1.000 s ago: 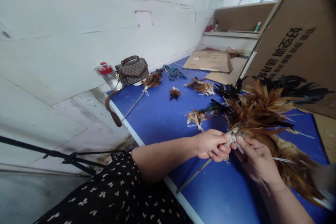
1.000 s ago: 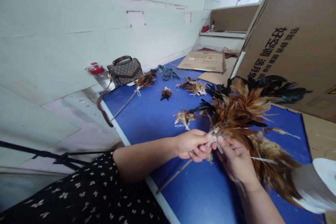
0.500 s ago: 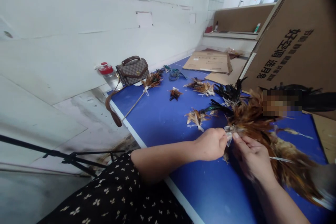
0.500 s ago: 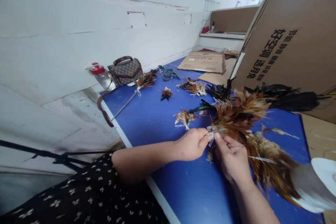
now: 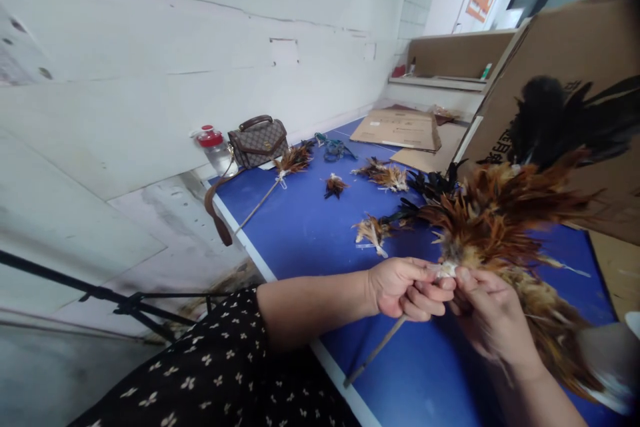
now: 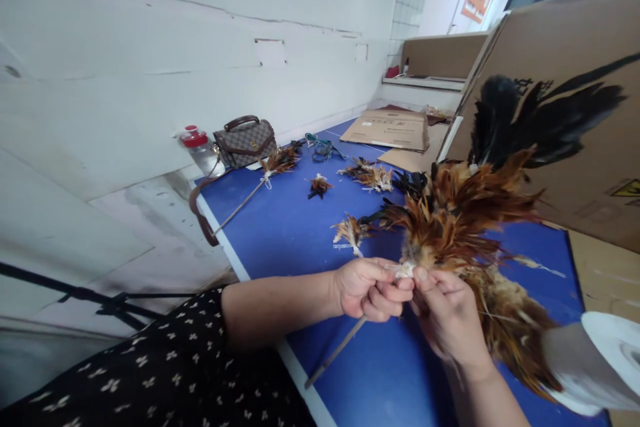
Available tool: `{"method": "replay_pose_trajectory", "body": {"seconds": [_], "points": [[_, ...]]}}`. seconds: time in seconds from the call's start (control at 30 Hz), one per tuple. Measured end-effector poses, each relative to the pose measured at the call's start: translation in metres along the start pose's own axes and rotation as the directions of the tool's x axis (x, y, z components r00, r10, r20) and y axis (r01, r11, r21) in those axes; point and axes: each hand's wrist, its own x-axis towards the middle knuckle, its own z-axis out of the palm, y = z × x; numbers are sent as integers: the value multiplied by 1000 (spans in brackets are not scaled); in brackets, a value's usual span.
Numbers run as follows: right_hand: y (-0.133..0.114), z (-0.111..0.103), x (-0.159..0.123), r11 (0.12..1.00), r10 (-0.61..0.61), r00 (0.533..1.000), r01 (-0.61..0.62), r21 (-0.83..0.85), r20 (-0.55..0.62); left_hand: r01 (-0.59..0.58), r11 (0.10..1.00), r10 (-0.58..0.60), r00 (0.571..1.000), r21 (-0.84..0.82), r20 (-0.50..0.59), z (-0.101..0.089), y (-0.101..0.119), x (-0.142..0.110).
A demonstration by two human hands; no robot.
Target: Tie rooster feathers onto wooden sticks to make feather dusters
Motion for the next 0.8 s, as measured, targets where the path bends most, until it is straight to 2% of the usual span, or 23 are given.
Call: {"method": "replay_pose_trajectory", "body": {"seconds": [0.03,0.1,0.17,0.23,0.3,0.37,0.43,0.63,0.7,0.8], "points": [[0,-1,1,1000,1,1000,-1,3,-19,-10,1000,11,1000,20,-29,0,-1,2],[1,-1,3,1000,-6,998,6,1,-65,-73,992,88,984,100,-157,1,-5,7],[2,0,6,1000,-18,994,16,-20,-107,-154,959,226,921,238,-317,2,-11,12],[2,2,7,999,-32,987,26,-43,-157,-166,893,351,838,418,-418,3,-18,17],[2,4,8,998,-32,982,21,-57,-187,-111,819,421,782,563,-460,3,-23,20],[2,7,7,998,-26,982,15,-56,-188,-66,783,443,758,619,-479,4,-24,20],[2,9,7,999,-22,985,15,-43,-173,-69,798,430,762,599,-485,5,-21,18],[7,10,6,996,-79,993,75,-56,-88,-188,933,292,894,307,-339,7,-11,11],[11,6,6,985,-125,990,115,-127,-70,-194,948,272,907,253,-321,6,-10,11],[12,-6,8,913,-224,973,187,-362,-62,-224,949,289,900,222,-328,7,-7,12]]}}
